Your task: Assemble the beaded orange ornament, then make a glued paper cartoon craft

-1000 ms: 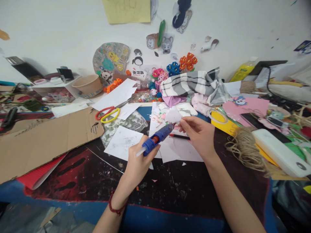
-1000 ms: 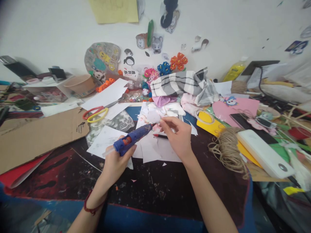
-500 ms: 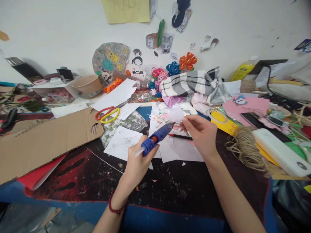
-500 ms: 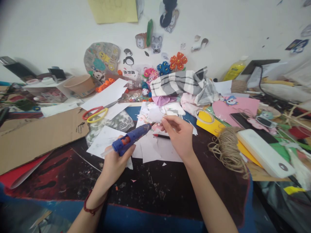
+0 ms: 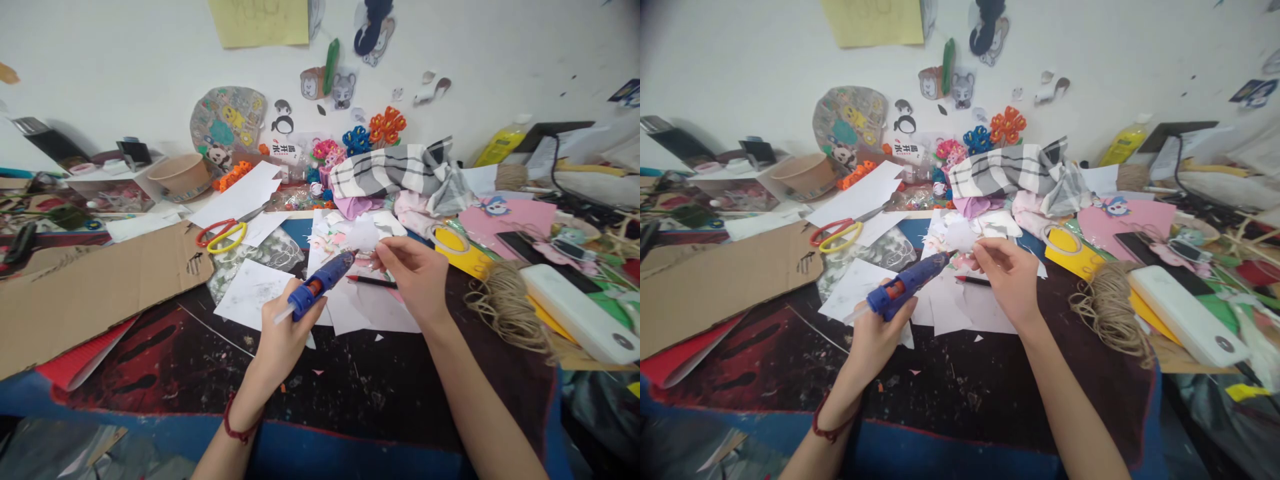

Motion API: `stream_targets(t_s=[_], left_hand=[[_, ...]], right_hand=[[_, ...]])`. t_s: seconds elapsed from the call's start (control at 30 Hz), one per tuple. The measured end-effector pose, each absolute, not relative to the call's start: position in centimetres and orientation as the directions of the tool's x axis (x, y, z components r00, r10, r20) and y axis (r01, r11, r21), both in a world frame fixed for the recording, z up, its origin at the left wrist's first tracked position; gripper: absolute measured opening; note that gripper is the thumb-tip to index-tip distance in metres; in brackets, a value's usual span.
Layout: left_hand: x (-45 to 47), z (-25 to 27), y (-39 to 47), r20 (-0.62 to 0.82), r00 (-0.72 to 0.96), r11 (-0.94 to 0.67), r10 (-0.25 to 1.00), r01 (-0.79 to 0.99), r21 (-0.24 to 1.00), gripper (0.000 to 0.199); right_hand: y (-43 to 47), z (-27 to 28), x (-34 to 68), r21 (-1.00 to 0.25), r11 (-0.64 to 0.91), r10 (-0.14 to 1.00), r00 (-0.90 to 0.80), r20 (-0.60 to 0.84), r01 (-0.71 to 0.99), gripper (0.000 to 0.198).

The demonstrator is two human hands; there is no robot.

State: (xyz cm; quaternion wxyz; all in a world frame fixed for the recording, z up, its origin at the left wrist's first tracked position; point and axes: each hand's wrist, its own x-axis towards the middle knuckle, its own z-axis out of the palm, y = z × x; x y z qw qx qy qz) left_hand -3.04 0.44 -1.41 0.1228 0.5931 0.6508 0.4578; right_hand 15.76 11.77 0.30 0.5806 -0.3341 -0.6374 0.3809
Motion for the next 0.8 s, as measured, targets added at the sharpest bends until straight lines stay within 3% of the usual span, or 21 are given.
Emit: stream_targets(t_s=[0.8], left_hand=[[-3.12,-1.38,0.28,0.395,-0.304,-0.11,0.867,0.656,0.746,0.022]], right_hand=[[11.54,0.23,15.74,-0.845,0.533,0.844,-0.103,0.527,0.041,0.01]])
